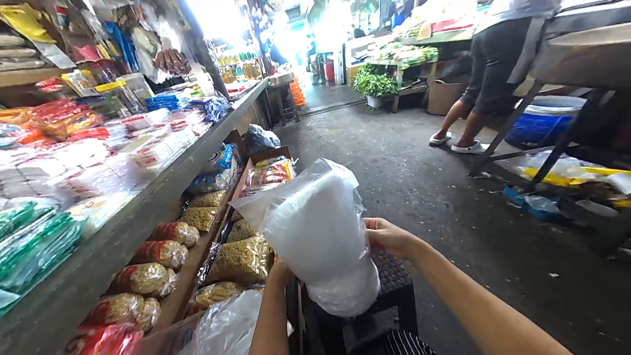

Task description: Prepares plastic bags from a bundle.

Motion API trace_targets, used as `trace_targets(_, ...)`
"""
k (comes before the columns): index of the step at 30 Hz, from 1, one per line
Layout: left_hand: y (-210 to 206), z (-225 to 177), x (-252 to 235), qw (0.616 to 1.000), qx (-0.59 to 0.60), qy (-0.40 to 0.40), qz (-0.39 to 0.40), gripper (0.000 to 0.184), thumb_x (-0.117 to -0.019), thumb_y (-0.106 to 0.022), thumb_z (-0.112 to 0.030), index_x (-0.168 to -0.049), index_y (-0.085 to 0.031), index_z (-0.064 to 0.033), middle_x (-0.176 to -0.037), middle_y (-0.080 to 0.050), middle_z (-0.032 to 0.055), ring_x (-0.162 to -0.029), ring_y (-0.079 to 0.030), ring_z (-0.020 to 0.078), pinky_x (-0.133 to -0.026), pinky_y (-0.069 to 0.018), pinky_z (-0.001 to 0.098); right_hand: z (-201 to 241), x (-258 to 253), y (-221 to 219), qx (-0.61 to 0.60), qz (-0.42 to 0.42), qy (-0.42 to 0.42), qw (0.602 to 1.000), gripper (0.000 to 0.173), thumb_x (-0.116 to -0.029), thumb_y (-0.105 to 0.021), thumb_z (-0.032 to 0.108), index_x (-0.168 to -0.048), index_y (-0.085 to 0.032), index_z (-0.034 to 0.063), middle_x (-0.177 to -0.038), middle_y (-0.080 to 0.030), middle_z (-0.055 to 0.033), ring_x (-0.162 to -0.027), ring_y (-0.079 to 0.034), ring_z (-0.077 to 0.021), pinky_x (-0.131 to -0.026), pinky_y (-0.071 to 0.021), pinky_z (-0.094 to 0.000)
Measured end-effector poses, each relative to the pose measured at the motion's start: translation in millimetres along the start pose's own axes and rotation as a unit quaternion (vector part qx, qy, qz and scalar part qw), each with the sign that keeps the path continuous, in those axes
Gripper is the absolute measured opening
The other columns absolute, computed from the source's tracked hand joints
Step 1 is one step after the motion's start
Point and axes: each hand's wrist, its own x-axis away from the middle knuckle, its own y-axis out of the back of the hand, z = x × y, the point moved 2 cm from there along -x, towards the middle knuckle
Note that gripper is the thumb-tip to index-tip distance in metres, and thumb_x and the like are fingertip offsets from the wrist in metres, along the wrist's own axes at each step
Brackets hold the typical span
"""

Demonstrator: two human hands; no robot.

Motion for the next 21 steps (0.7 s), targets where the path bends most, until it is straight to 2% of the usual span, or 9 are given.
trace_targets(3, -1, -6, -8, 0.983, -0.183, -0.002, 0.030, 0.042, -0.1013, -0.060, -0.008, -0.138, -0.053, 0.0100, -0.141, -0.055, 0.0282, -0.136, -0.050, 0.0365, -0.117, -0.0347, 0.0473, 7, -8, 2, -0.012, 0.015, 0.039, 0.999, 0.015, -0.1025, -0.044, 0.007, -0.104, -0.059, 0.0057, -0.074, -0.068, 0.0016, -0.063, -0.067, -0.0079, -0.063, -0.0585, -0.0255)
trace_targets(8, -6, 4, -5, 0.991, -0.130, 0.006, 0.023, 0.040, -0.1013, -0.060, -0.007, -0.137, -0.053, 0.0111, -0.138, -0.057, 0.0274, -0.133, -0.053, 0.0337, -0.114, -0.0378, 0.0457, -3, -21, -4, 0.042, -0.030, -0.102, 0.993, 0.014, -0.1087, -0.046, 0.014, -0.107, -0.057, 0.0052, -0.069, -0.060, -0.0022, -0.056, -0.062, -0.0112, -0.054, -0.0541, -0.0276)
trace_targets(10, -17, 9, 0, 0.999, 0.040, 0.023, 0.020, 0.034, -0.0997, -0.059, -0.001, -0.132, -0.053, 0.0083, -0.122, -0.062, 0.0194, -0.110, -0.060, 0.0212, -0.097, -0.0488, 0.0380, -19, -23, -2, 0.070, -0.047, -0.150, 0.985, 0.013, -0.1073, -0.050, 0.015, -0.105, -0.057, 0.0048, -0.067, -0.057, -0.0024, -0.055, -0.059, -0.0116, -0.053, -0.0521, -0.0278)
trace_targets(12, -28, 15, 6, 0.983, 0.177, 0.038, 0.012, 0.027, -0.0985, -0.058, 0.003, -0.125, -0.054, 0.0065, -0.105, -0.062, 0.0119, -0.092, -0.061, 0.0140, -0.083, -0.0527, 0.0344, -24, -20, -3, 0.069, -0.054, -0.171, 0.981, 0.012, -0.1066, -0.052, 0.014, -0.106, -0.059, 0.0049, -0.067, -0.057, -0.0020, -0.055, -0.058, -0.0115, -0.054, -0.0512, -0.0274)
trace_targets(14, -34, 21, 9, 0.979, 0.198, 0.053, -0.006, 0.025, -0.0974, -0.060, 0.004, -0.122, -0.054, 0.0059, -0.103, -0.062, 0.0108, -0.090, -0.061, 0.0130, -0.081, -0.0528, 0.0335, -25, -16, -5, 0.054, -0.062, -0.174, 0.981, 0.011, -0.1062, -0.053, 0.014, -0.106, -0.059, 0.0050, -0.067, -0.057, -0.0017, -0.054, -0.057, -0.0108, -0.053, -0.0508, -0.0264)
trace_targets(16, -36, 29, 7, 0.988, 0.138, 0.058, -0.024, 0.031, -0.0942, -0.067, 0.000, -0.123, -0.058, 0.0076, -0.108, -0.065, 0.0168, -0.095, -0.062, 0.0195, -0.087, -0.0519, 0.0393, -26, -10, -4, 0.019, -0.072, -0.156, 0.985, 0.012, -0.1066, -0.053, 0.014, -0.112, -0.058, 0.0044, -0.071, -0.061, -0.0029, -0.057, -0.060, -0.0107, -0.055, -0.0527, -0.0262)
trace_targets(17, -36, 34, 5, 0.990, 0.119, 0.068, -0.034, 0.028, -0.0937, -0.069, -0.003, -0.119, -0.062, 0.0069, -0.103, -0.066, 0.0170, -0.090, -0.063, 0.0212, -0.083, -0.0525, 0.0408, -26, -6, -3, -0.007, -0.074, -0.140, 0.987, 0.015, -0.1067, -0.052, 0.014, -0.116, -0.058, 0.0039, -0.076, -0.063, -0.0040, -0.060, -0.062, -0.0114, -0.058, -0.0544, -0.0271)
trace_targets(19, -34, 38, 11, 0.977, 0.189, 0.091, -0.043, 0.007, -0.0980, -0.062, -0.005, -0.103, -0.061, -0.0013, -0.076, -0.061, 0.0040, -0.060, -0.057, 0.0102, -0.056, -0.0494, 0.0272, -23, 7, -3, -0.060, -0.073, -0.105, 0.990, 0.015, -0.1060, -0.050, 0.010, -0.118, -0.057, 0.0040, -0.082, -0.067, -0.0041, -0.068, -0.066, -0.0115, -0.066, -0.0572, -0.0279)
trace_targets(21, -33, 37, 24, 0.930, 0.351, 0.108, -0.006, 0.012, -0.1064, -0.045, -0.008, -0.100, -0.055, -0.0059, -0.067, -0.060, 0.0010, -0.051, -0.055, 0.0075, -0.048, -0.0468, 0.0225, -20, 19, -6, -0.094, -0.063, -0.077, 0.991, 0.016, -0.1035, -0.050, 0.004, -0.118, -0.056, 0.0037, -0.089, -0.068, -0.0035, -0.075, -0.068, -0.0107, -0.073, -0.0580, -0.0278)
